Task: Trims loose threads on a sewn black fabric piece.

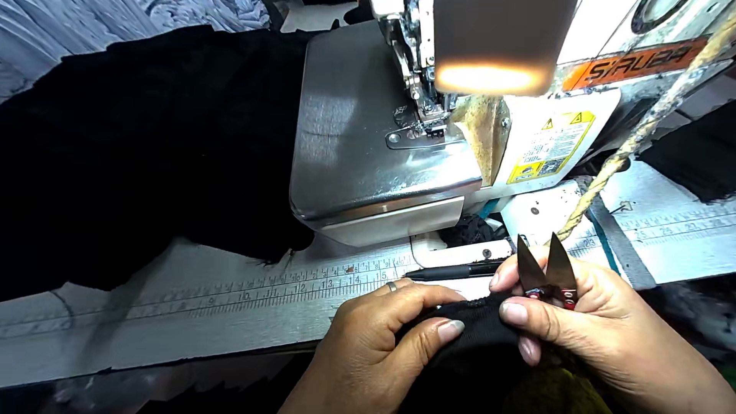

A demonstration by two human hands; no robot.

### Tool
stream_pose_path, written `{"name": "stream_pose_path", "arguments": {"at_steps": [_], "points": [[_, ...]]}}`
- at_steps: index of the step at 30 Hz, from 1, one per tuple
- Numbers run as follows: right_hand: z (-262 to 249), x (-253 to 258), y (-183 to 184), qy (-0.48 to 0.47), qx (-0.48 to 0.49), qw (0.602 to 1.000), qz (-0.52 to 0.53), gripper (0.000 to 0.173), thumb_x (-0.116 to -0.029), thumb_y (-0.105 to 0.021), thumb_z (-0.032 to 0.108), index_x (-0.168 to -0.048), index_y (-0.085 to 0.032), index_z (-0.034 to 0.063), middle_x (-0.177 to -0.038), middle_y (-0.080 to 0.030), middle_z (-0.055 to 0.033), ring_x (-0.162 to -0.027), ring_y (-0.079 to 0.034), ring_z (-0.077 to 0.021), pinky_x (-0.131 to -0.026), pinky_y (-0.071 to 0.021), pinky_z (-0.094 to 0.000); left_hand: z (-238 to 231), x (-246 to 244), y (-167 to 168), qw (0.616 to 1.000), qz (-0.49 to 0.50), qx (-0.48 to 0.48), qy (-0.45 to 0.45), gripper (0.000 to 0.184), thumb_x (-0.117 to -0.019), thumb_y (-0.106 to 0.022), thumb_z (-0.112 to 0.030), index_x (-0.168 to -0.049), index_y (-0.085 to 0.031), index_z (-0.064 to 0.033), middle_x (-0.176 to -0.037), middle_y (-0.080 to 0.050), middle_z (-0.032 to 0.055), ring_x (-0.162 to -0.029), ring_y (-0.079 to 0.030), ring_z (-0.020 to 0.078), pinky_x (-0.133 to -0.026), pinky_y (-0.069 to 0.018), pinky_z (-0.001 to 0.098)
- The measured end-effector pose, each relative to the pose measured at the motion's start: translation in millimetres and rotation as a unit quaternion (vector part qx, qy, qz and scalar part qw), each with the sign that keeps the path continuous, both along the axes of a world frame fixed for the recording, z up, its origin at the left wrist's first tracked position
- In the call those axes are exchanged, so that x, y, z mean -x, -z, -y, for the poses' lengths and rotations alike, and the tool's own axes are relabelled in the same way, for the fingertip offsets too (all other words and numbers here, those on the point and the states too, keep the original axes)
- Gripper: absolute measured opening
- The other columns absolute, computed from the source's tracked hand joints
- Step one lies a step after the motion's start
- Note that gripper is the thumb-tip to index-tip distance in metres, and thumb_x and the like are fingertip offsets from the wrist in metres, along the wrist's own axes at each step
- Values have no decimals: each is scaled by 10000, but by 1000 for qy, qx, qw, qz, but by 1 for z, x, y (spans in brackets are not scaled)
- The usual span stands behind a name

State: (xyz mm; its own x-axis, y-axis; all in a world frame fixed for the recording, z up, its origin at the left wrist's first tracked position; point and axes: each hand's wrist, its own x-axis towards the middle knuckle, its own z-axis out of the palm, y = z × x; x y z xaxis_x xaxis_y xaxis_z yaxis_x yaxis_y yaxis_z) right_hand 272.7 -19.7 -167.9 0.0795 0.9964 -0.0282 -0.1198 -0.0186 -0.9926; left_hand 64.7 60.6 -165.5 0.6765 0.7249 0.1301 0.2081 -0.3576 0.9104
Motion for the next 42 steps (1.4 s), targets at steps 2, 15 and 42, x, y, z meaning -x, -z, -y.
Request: {"name": "stream_pose_path", "arguments": {"at_steps": [2, 15, 42], "points": [[1, 0, 0, -4, -3, 1000, 0, 77, -952, -678, 126, -1013, -711, 160, -711, -647, 130, -570, -575, 91, -515, -485, -72, 0, 0, 0, 998, 25, 49, -4, 137, -966, -629, -151, -973, -746, -80, -909, -708, -76, -847, -632, -66, -767, -522, 109], [2, 11, -4, 32, -19, 999, 17, 144, -943, -670, 49, -1070, -688, 116, -767, -688, 117, -612, -607, 80, -545, -505, -80, 0, 0, -1, 954, 144, 263, 9, 184, -1034, -513, -122, -1045, -686, -185, -883, -699, -93, -822, -655, -32, -764, -546, 151], [24, -18, -28, -141, -74, 912, 378, 300, -1105, -434, 179, -1098, -643, -36, -786, -670, -149, -693, -642, -156, -654, -516, -244, -3, -4, 3, 987, 79, 137, 3, 71, -901, -725, -205, -924, -780, -166, -870, -684, -112, -834, -632, -50, -734, -518, 108]]}}
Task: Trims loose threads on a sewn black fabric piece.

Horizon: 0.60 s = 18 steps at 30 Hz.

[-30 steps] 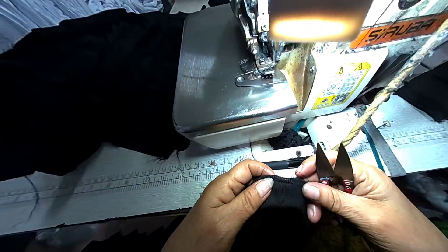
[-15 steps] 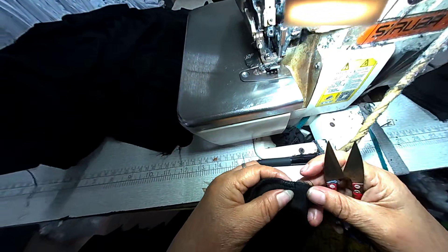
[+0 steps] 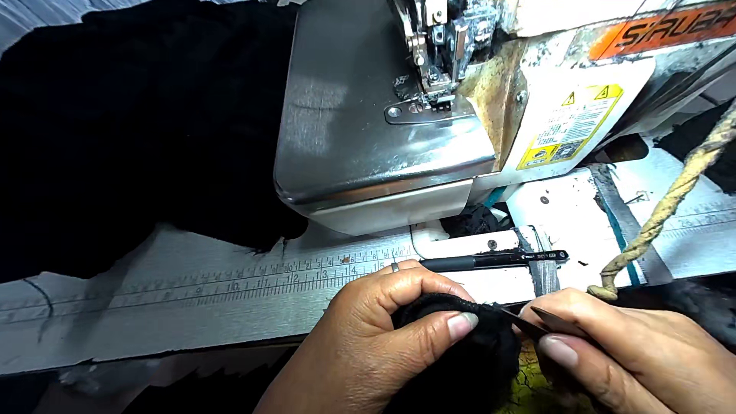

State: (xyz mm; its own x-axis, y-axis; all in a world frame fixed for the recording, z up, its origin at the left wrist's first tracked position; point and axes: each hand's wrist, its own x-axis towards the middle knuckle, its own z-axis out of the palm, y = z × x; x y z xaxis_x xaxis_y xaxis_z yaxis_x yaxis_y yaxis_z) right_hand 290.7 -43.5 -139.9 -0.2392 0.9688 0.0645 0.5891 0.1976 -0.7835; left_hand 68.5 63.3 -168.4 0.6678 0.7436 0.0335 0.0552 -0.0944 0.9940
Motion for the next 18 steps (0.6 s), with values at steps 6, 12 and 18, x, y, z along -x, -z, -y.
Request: {"name": "stream_pose_path", "arguments": {"at_steps": [6, 12, 18], "points": [[-5, 4, -3, -9, -4, 1000, 10, 291, -1100, -437, 174, -1092, -645, -29, -782, -655, -149, -687, -623, -173, -642, -496, -261, 0, 0, 0, 1000, 2, -26, 12, 85, -908, -715, -193, -929, -781, -143, -869, -668, -115, -854, -613, -65, -759, -504, 96], [-7, -7, 3, 28, -69, 996, 46, 568, -1120, -275, 433, -1209, -677, 41, -836, -627, -97, -750, -573, -122, -649, -451, -235, -1, 1, 4, 998, 17, -53, 37, 134, -940, -694, -239, -934, -778, -135, -882, -673, -102, -899, -597, -67, -794, -485, 96], [-16, -3, 16, -4, -131, 989, 75, 468, -1085, -418, 436, -1098, -739, 96, -790, -610, -39, -740, -565, -84, -633, -423, -183, 1, 1, 3, 996, 17, -78, 35, 144, -940, -689, -231, -912, -769, -115, -890, -679, -101, -913, -587, -76, -802, -468, 89]]}}
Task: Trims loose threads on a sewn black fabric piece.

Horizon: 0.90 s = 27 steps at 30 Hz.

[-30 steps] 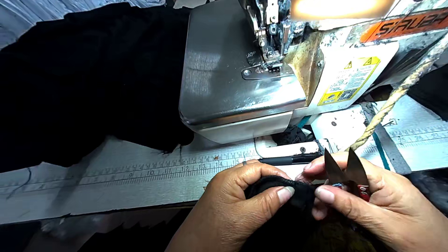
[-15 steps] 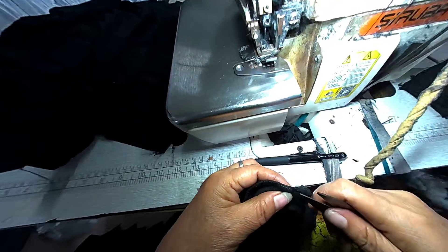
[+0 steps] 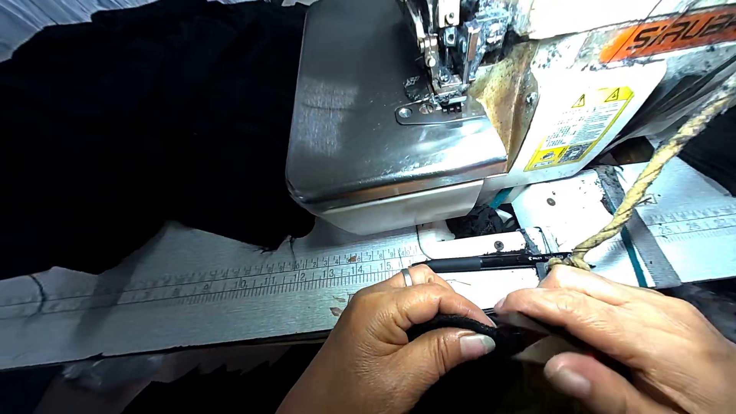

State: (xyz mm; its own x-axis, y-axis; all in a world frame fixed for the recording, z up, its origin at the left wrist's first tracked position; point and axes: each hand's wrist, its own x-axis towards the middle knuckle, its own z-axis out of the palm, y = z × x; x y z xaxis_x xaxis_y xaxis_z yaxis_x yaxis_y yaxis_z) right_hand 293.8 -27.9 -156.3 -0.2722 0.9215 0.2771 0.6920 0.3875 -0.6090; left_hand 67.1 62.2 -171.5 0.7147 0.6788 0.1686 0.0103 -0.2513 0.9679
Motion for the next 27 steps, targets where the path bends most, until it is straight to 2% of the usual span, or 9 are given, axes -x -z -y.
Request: {"name": "stream_pose_path", "arguments": {"at_steps": [5, 11, 15, 20, 27], "points": [[-7, 3, 10, -11, -30, 999, -4, 453, -1058, -459, 458, -1034, -742, 105, -782, -621, -5, -716, -558, -34, -615, -413, -149, 2, 0, 1, 1000, 0, -10, -1, 140, -929, -696, -206, -908, -766, -86, -881, -680, -86, -903, -586, -76, -793, -469, 83], [-8, 9, 20, 1, -89, 996, -13, 392, -1048, -522, 425, -1018, -742, 102, -764, -599, -6, -696, -532, -32, -604, -389, -128, 3, 1, 2, 1000, 15, -12, 9, 123, -925, -711, -175, -906, -756, -62, -874, -657, -62, -876, -584, -73, -771, -478, 73], [-9, 10, 22, 3, -85, 996, -29, 361, -1023, -565, 420, -1001, -739, 104, -757, -591, 4, -690, -524, -4, -597, -380, -102, 2, 2, 3, 1000, 20, -10, 12, 139, -928, -710, -194, -912, -761, -65, -873, -660, -65, -879, -582, -74, -773, -474, 74], [-9, 11, 21, -5, -60, 997, -39, 378, -1022, -556, 451, -1022, -711, 106, -761, -575, 3, -682, -516, -8, -586, -374, -110, 2, 3, 4, 1000, 24, -5, 9, 118, -925, -709, -188, -923, -764, -83, -892, -675, -72, -898, -594, -68, -791, -484, 82], [-13, 5, 22, -34, -57, 996, -63, 353, -1031, -558, 387, -982, -747, 93, -754, -612, 23, -711, -547, 27, -611, -399, -85, -1, 4, 9, 999, 33, -22, 22, 129, -936, -696, -207, -925, -757, -93, -870, -670, -73, -883, -587, -68, -779, -470, 76]]}}
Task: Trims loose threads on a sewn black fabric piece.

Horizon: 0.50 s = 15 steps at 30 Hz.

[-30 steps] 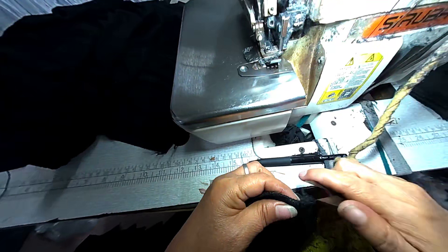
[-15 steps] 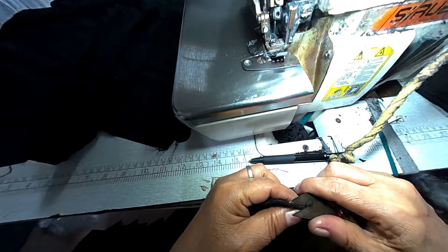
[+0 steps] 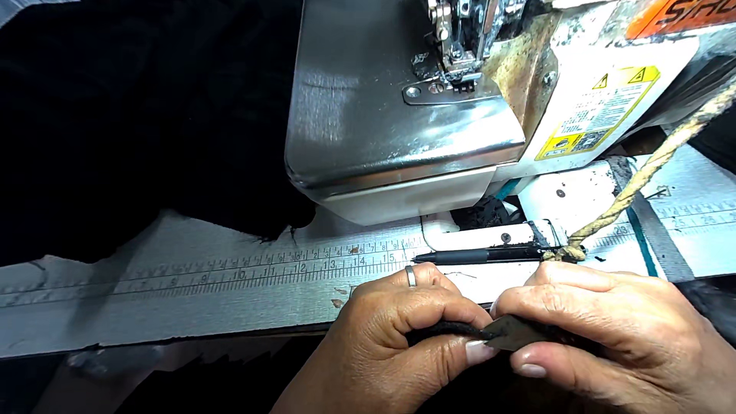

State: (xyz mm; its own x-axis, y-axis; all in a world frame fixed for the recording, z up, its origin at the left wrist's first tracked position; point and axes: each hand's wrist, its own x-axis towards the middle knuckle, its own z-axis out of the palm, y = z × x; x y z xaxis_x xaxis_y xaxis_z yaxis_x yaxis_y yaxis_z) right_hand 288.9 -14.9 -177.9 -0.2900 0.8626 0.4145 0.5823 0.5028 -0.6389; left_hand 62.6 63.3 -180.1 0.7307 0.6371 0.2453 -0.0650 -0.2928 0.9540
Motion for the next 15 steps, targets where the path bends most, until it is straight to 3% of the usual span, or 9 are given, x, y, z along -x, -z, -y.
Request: {"name": "stream_pose_path", "arguments": {"at_steps": [4, 11, 15], "points": [[2, -1, -1, -8, 23, 1000, -7, 356, -1048, -534, 359, -924, -739, 97, -700, -576, 29, -672, -524, 23, -575, -367, -101, 1, -2, -1, 1000, -9, -24, 0, 123, -922, -709, -187, -914, -770, -80, -863, -668, -56, -866, -587, -66, -764, -470, 68], [9, -2, -8, 17, 33, 999, 37, 437, -1023, -535, 487, -1077, -746, 108, -788, -600, 9, -691, -523, 3, -585, -385, -112, 0, -2, -1, 1000, -19, -21, -7, 145, -927, -698, -228, -895, -763, -102, -863, -675, -78, -871, -595, -62, -758, -475, 78], [8, 0, -4, 20, 9, 999, 42, 420, -1034, -523, 468, -1052, -751, 115, -784, -600, 21, -693, -533, 21, -585, -391, -92, 1, -2, -2, 999, -30, -27, -9, 136, -916, -710, -219, -896, -773, -100, -856, -666, -72, -848, -599, -61, -738, -486, 72]]}}
